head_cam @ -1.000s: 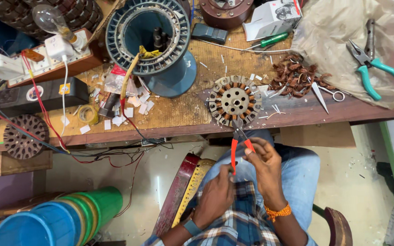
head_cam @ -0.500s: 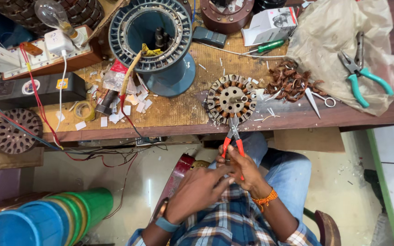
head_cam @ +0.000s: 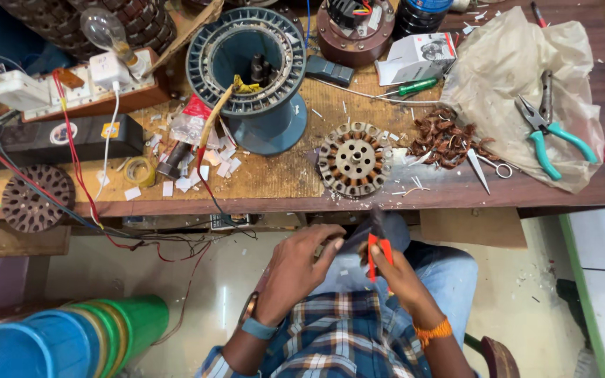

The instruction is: The person uses pliers to pull and cut copper windings from a motor stator. They rotate the stator to access different slots, repeatedly extracting wire and trimming it flush. The removed copper pieces accumulate on the workbench.

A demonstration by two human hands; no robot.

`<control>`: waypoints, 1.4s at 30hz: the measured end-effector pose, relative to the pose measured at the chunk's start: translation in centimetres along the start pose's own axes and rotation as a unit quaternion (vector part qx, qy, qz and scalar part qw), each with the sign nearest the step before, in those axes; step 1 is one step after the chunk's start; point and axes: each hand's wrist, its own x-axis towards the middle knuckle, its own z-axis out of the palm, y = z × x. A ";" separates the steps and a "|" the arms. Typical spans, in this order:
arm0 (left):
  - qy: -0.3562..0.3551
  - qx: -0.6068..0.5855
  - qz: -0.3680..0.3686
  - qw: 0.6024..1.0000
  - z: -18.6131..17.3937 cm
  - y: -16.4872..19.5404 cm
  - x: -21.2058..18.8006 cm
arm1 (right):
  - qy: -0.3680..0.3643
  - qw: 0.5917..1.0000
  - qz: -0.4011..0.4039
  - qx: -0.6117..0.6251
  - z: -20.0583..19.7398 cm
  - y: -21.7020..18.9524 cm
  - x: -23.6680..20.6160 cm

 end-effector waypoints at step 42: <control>0.076 0.062 0.177 0.979 2.0 -3.3 11.5 | 0.131 0.975 -0.014 0.177 2.6 -3.3 -1.9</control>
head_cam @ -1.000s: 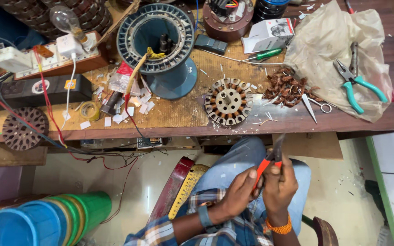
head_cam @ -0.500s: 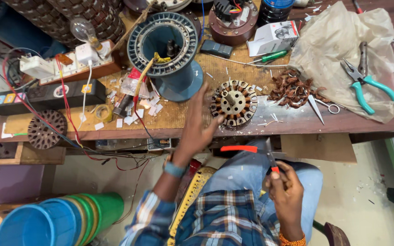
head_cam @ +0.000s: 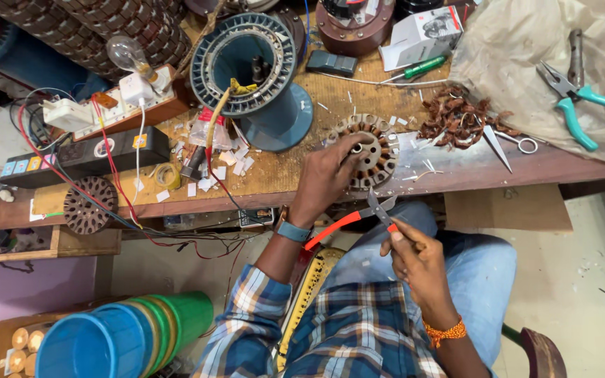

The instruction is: The person uses pliers to pull and cut copper windings from a motor stator. They rotate the stator to access different slots, repeatedly extracting wire and trimming it flush. The removed copper pieces accumulate on the workbench.

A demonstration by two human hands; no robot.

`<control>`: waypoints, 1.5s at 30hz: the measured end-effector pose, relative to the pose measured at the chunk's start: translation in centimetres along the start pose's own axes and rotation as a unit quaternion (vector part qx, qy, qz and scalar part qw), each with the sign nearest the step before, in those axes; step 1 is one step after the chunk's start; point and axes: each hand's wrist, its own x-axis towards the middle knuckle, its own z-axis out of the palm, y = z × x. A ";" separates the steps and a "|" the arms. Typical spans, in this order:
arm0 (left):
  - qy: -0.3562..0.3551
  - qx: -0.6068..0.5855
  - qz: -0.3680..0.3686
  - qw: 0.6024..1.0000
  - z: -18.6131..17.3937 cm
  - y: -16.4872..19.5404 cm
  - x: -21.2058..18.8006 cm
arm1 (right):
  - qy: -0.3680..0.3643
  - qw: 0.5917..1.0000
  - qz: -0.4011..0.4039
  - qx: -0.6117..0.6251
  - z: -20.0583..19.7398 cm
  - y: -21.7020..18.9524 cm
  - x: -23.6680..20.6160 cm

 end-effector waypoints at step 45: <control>-0.364 0.137 -0.167 0.906 0.1 6.9 -12.5 | -0.152 0.956 0.240 0.078 0.7 0.5 5.3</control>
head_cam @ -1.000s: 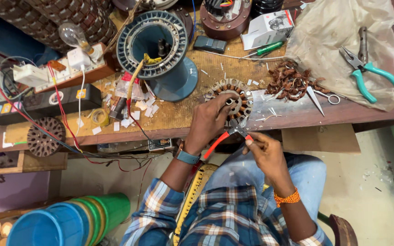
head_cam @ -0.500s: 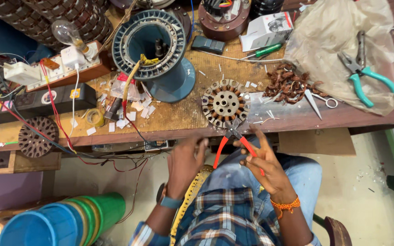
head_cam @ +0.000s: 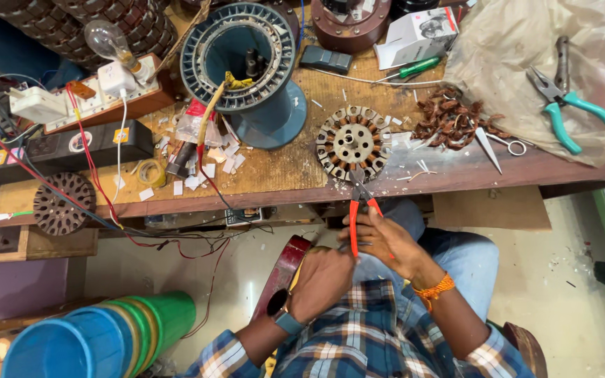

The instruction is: The person uses pliers to pull and cut copper windings from a motor stator. They rotate the stator to access different slots, repeatedly extracting wire and trimming it flush. The removed copper pieces accumulate on the workbench.

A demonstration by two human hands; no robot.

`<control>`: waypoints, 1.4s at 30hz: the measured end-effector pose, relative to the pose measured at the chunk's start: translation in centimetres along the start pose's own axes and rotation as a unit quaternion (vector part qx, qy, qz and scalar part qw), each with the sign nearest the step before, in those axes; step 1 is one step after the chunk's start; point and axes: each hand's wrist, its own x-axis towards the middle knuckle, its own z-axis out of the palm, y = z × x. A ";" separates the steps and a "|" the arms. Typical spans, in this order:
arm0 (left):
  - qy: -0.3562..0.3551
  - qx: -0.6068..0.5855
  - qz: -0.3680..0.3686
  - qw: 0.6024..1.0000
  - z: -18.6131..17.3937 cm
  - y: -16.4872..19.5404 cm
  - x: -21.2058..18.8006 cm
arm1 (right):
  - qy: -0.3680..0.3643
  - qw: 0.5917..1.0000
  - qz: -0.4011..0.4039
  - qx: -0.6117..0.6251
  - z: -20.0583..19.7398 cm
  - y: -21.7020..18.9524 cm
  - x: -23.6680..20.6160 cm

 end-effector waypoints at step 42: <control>0.003 -0.838 -0.046 0.544 8.2 2.8 3.4 | 0.289 0.768 -0.320 -0.473 4.5 -2.6 -8.0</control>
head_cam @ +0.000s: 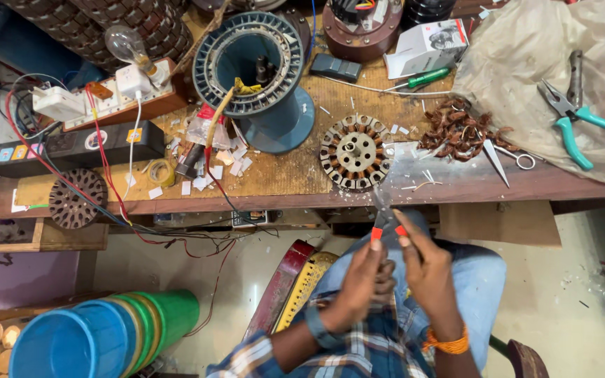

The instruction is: The person uses pliers to pull and cut copper windings from a motor stator. They rotate the stator to access different slots, repeatedly extracting wire and trimming it flush. The removed copper pieces accumulate on the workbench.

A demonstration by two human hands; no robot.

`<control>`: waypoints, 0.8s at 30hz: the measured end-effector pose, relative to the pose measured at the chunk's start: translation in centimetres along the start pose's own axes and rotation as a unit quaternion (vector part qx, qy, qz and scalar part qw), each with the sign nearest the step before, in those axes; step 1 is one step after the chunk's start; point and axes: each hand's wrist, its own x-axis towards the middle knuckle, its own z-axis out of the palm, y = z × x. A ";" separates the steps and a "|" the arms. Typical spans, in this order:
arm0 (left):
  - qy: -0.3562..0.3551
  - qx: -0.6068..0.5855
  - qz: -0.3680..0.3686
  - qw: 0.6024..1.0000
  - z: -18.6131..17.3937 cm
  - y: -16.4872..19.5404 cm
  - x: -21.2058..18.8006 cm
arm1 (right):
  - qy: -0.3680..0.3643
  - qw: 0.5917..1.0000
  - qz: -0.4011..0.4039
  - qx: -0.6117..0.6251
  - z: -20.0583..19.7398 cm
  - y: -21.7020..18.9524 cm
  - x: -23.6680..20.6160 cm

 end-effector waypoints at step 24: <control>0.048 0.746 0.341 0.570 0.5 18.6 11.9 | -0.099 0.958 0.132 0.234 2.5 3.1 3.1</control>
